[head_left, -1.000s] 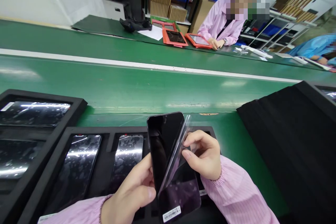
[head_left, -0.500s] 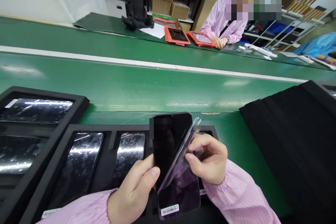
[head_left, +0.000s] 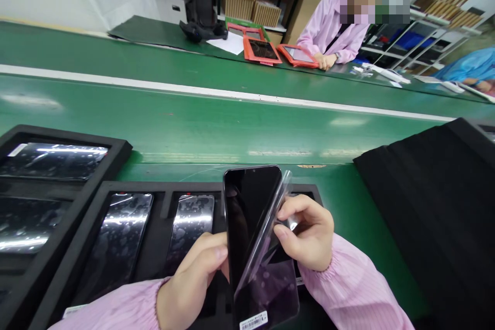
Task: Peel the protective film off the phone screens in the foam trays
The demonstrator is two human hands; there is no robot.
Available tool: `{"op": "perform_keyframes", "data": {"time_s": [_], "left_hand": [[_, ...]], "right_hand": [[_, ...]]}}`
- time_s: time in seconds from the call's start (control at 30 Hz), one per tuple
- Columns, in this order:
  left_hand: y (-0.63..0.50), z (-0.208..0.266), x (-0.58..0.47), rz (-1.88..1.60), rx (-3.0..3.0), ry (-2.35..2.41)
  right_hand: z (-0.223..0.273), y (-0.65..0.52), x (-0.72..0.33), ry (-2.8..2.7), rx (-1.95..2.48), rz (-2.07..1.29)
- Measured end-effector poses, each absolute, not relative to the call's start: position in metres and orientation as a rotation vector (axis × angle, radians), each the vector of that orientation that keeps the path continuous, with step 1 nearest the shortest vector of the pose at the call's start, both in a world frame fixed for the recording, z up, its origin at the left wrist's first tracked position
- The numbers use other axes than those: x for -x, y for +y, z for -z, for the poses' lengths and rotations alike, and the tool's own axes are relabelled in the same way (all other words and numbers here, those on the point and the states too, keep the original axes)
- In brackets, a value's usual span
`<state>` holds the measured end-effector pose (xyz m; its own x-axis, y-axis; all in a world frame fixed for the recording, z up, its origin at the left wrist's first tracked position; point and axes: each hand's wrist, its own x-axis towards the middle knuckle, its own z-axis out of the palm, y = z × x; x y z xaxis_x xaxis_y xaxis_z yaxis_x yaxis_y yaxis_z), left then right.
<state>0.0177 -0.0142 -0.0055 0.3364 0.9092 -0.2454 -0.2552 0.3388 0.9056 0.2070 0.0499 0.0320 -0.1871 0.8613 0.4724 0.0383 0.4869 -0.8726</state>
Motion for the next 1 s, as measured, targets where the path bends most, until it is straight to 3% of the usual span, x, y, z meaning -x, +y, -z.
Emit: {"op": "perform_keyframes", "data": {"time_s": [0.73,1.0], "left_hand": [[0.016,-0.020,-0.010,-0.870,-1.552,0.788],[0.018,-0.022,-0.006,-0.611,-1.416,0.870]], "right_hand": [[-0.029,0.056,-0.212,-1.578,0.774,-1.062],[-0.032,0.057,-0.212,-1.617,0.782,-1.109]]}}
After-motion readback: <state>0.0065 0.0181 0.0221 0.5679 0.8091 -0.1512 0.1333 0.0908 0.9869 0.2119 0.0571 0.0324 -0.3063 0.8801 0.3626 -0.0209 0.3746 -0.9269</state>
